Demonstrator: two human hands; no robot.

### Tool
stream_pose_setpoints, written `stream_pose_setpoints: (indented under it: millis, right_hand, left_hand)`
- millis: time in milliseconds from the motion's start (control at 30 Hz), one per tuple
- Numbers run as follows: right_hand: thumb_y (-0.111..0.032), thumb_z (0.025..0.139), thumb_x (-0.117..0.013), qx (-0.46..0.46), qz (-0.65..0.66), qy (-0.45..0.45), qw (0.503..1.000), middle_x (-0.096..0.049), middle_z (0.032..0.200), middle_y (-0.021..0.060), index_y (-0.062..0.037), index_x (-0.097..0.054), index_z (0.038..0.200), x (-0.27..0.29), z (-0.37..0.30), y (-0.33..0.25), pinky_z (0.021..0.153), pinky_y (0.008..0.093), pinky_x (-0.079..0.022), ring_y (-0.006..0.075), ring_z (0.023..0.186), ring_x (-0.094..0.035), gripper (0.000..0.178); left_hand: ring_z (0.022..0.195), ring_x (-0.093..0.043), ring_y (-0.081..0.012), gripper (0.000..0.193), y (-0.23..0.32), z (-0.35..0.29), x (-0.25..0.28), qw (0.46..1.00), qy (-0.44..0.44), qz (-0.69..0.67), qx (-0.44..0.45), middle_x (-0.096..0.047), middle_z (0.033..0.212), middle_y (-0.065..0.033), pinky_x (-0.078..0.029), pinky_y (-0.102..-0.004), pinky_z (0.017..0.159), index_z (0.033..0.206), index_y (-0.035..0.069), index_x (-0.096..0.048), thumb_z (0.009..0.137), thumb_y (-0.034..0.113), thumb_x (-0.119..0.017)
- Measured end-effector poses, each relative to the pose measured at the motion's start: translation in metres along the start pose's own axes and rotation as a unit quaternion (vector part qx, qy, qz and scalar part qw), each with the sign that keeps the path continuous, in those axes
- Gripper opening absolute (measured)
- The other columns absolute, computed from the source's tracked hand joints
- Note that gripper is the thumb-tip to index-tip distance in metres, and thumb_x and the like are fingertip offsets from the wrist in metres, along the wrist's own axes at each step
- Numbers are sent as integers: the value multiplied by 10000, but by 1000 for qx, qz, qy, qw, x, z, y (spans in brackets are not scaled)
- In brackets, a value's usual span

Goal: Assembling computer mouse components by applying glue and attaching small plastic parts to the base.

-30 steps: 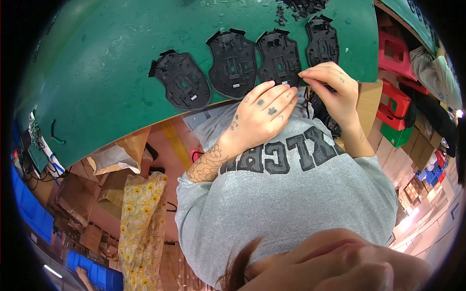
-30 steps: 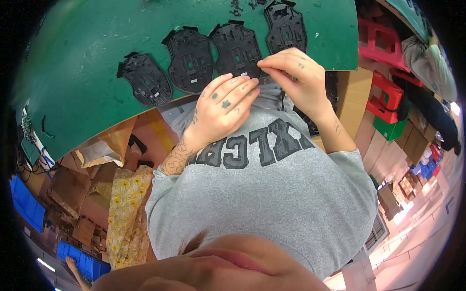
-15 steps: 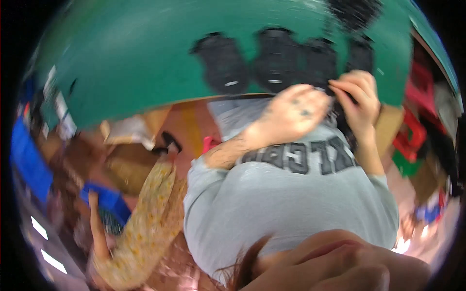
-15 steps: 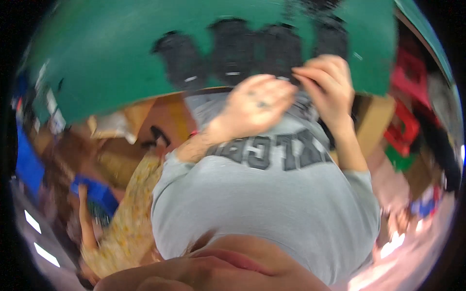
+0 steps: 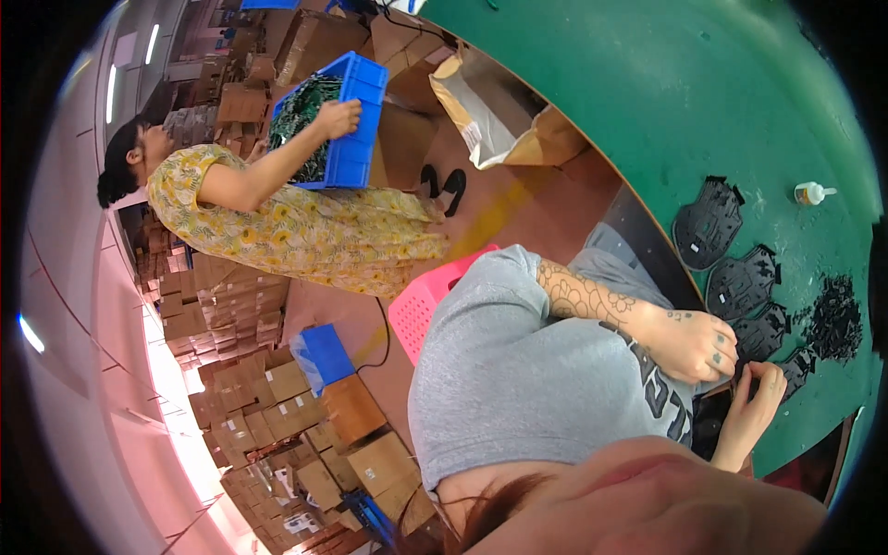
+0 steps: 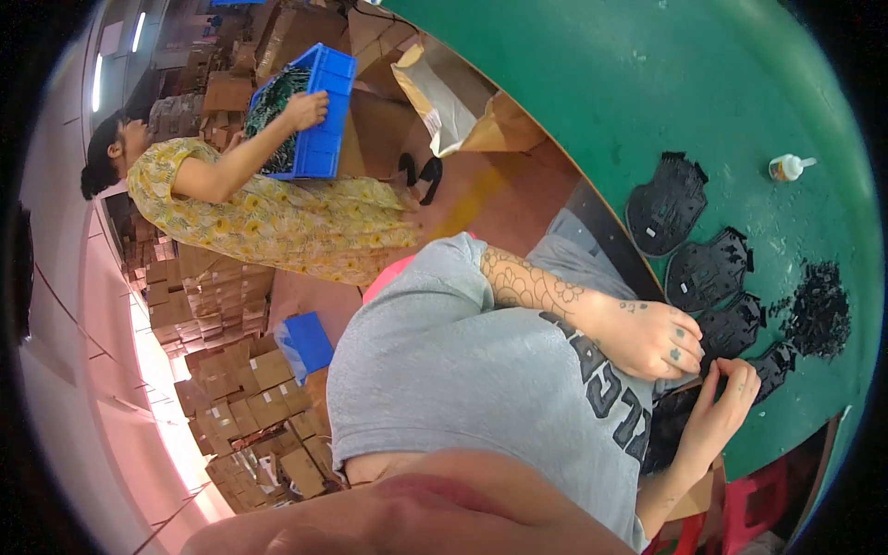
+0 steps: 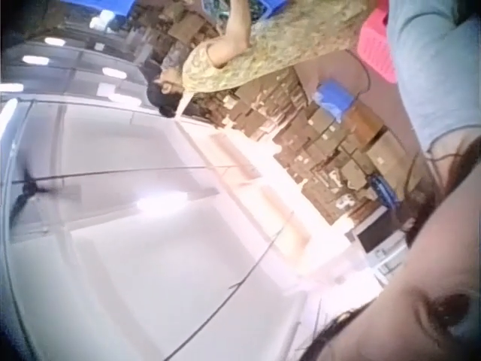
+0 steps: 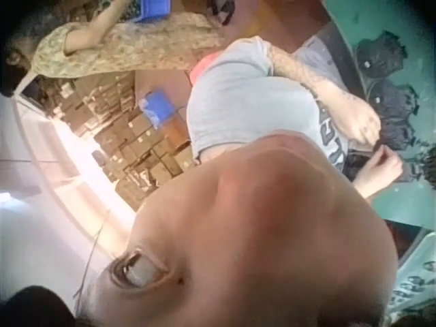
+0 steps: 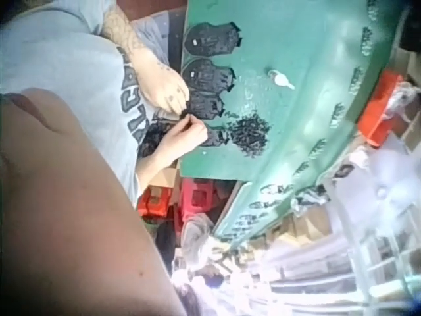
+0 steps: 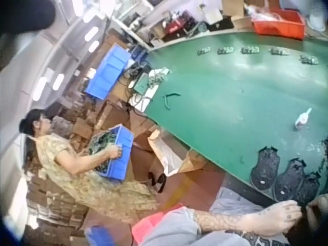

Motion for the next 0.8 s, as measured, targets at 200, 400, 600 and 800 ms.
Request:
stream_pose_setpoints:
  millis: [200, 400, 600, 800]
  right_hand:
    - [31, 817, -600, 42, -4, -24, 999, -504, 849, 151, 20, -512, 876, 4, 7, -7, 742, 435, -427, 338, 842, -517, 107]
    - [28, 822, -619, 51, 24, -3, 998, -546, 878, 147, 27, -565, 888, 15, 20, 3, 745, 417, -453, 331, 848, -560, 85]
    - [-13, 871, -625, 38, -19, 65, 997, -591, 953, 145, 25, -628, 975, 23, 48, 11, 785, 390, -480, 325, 900, -600, 110]
    - [-14, 860, -644, 39, 3, 107, 994, -630, 959, 142, 9, -651, 968, 20, 51, 29, 805, 374, -496, 323, 914, -626, 110]
  left_hand:
    - [1035, -611, -245, 258, -1, 5, -6, 999, -33, -22, -11, -653, 1042, -65, -468, -429, 943, 874, 44, -671, 689, 219, -630]
    - [956, -591, -281, 300, 4, 4, -6, 999, -30, 26, -9, -610, 1190, -136, -471, -427, 894, 887, 45, -687, 637, 207, -647]
    - [901, -589, -262, 265, 13, 5, -15, 995, -48, 84, -37, -616, 1196, -174, -468, -418, 855, 750, 44, -650, 597, 259, -622]
    - [894, -593, -247, 381, 16, 11, -18, 985, -65, 157, -35, -624, 1153, -237, -464, -404, 844, 852, -36, -672, 628, 256, -575]
Point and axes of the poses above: each hand's wrist, its own z-axis towards the middle knuckle, its own x-axis out of the back of the hand, y = z × x, the point moved 8 cm from there along z, towards the middle knuckle
